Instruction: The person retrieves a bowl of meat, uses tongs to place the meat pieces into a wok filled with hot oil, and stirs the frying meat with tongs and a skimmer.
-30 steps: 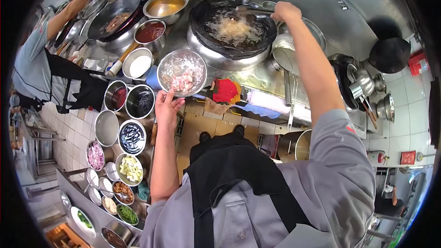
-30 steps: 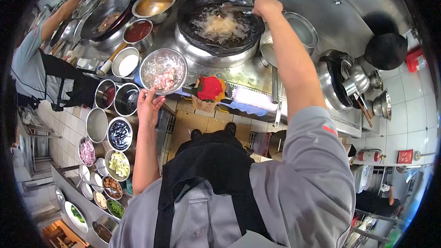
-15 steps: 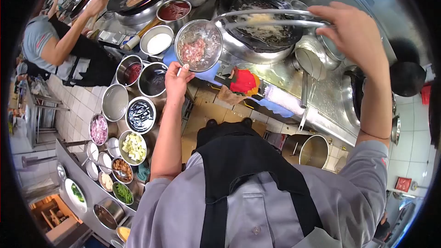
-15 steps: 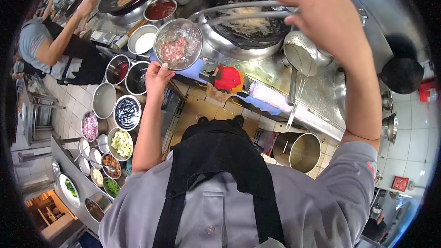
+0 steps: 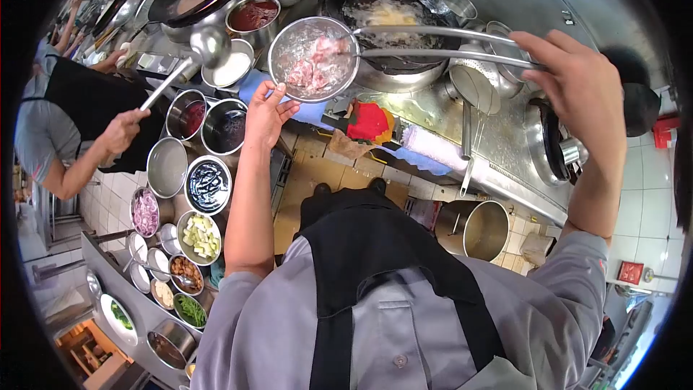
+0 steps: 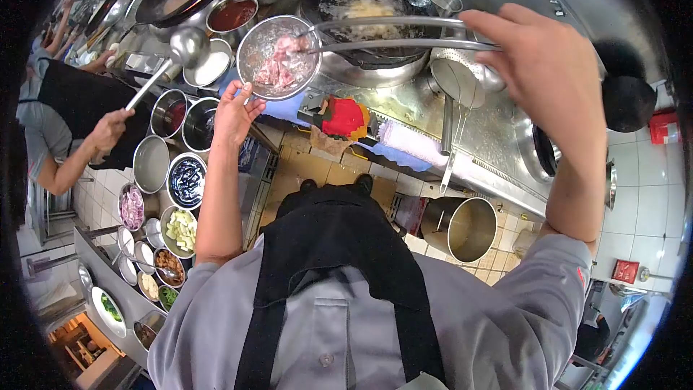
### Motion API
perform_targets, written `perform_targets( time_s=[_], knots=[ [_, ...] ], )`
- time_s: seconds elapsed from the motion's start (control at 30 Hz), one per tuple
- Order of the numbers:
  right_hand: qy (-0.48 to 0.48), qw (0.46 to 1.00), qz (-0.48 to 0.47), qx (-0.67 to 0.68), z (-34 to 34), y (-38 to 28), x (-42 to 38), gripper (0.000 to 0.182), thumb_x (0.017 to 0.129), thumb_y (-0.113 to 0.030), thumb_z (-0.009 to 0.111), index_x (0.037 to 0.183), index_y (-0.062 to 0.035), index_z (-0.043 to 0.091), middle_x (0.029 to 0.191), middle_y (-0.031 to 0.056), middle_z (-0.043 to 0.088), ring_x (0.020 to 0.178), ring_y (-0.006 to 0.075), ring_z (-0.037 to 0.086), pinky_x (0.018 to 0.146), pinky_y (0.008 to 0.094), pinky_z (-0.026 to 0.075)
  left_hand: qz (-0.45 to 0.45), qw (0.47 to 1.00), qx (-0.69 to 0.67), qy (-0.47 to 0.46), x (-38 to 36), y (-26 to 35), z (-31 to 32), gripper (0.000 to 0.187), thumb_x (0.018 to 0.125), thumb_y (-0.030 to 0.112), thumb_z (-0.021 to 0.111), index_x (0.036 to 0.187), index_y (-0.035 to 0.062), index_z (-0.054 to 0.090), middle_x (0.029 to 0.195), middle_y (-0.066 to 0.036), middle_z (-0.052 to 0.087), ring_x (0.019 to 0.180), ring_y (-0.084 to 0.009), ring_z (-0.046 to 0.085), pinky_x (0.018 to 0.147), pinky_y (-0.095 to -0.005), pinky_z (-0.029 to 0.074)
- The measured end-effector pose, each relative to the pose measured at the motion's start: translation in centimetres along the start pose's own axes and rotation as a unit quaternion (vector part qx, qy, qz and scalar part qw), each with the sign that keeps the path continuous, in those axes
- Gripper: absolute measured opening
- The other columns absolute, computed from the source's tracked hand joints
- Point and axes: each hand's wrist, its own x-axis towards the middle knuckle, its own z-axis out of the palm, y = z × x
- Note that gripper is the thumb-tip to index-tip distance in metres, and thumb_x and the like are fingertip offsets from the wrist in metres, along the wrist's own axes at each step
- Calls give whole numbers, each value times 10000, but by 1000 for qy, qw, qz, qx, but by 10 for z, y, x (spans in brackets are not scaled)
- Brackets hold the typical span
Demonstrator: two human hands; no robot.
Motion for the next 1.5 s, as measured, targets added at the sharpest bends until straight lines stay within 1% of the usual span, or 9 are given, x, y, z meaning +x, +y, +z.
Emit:
perform_targets(
  time_s=[0.2,0.47,0.57,0.67,0.9,0.97,1.07,1.4,1.5],
  knots=[
    [-7,980,127,154,-2,28,-16,322,747,-177,607,1065,-125,586,776,91,572,674,279,546,602,347,415,-10,999,-27,-13,13,-12,11,118,870,143,548,823,131,441,855,-57,571,671,-186,610,613,-287,522],
    [-72,958,138,240,48,46,-7,312,764,-172,608,1057,-67,596,938,160,618,844,327,582,743,350,443,37,995,-82,-45,36,-11,50,120,856,128,567,831,143,451,888,-25,565,741,-225,613,683,-329,522],
    [-170,911,184,328,55,46,1,355,752,-171,627,1080,-41,586,829,141,628,692,219,565,680,302,438,28,995,-88,-26,40,-11,45,130,857,122,565,822,137,441,898,-34,569,737,-221,617,659,-314,526],
    [-181,897,151,374,80,61,-4,367,760,-166,630,1100,-39,578,769,114,621,641,156,513,648,288,429,25,997,-71,-7,35,-11,43,163,851,135,579,796,123,426,850,-30,551,695,-212,619,613,-297,535],
    [-243,855,187,418,114,74,-8,341,797,-180,615,1113,-54,588,627,24,520,545,93,420,507,264,368,24,998,-61,-5,31,-13,46,145,858,132,565,807,120,430,911,-45,566,714,-213,621,622,-296,534],
    [-251,786,212,524,118,80,-11,348,813,-184,606,1129,-39,578,603,-15,463,515,61,372,459,226,312,22,997,-67,-9,33,-13,45,138,858,120,560,816,130,429,968,-47,580,720,-216,623,623,-298,532],
    [-232,751,240,570,121,85,-12,365,830,-188,594,1149,-15,554,601,-28,461,507,50,372,449,205,303,30,997,-64,-11,32,-10,48,149,861,148,565,813,100,432,864,-53,549,728,-212,622,631,-296,538],
    [-144,787,292,524,144,134,-16,386,831,-223,595,1152,-14,548,604,-24,478,501,51,397,440,200,318,1,997,-78,6,35,-25,33,173,835,135,599,817,118,428,859,-61,547,722,-249,616,641,-326,529],
    [-176,802,331,466,181,150,-4,382,806,-238,613,1129,-39,571,583,-4,488,446,69,395,422,219,325,-5,996,-83,39,30,-30,22,195,814,129,626,837,127,432,873,-71,574,707,-239,616,623,-316,524]
  ],
)
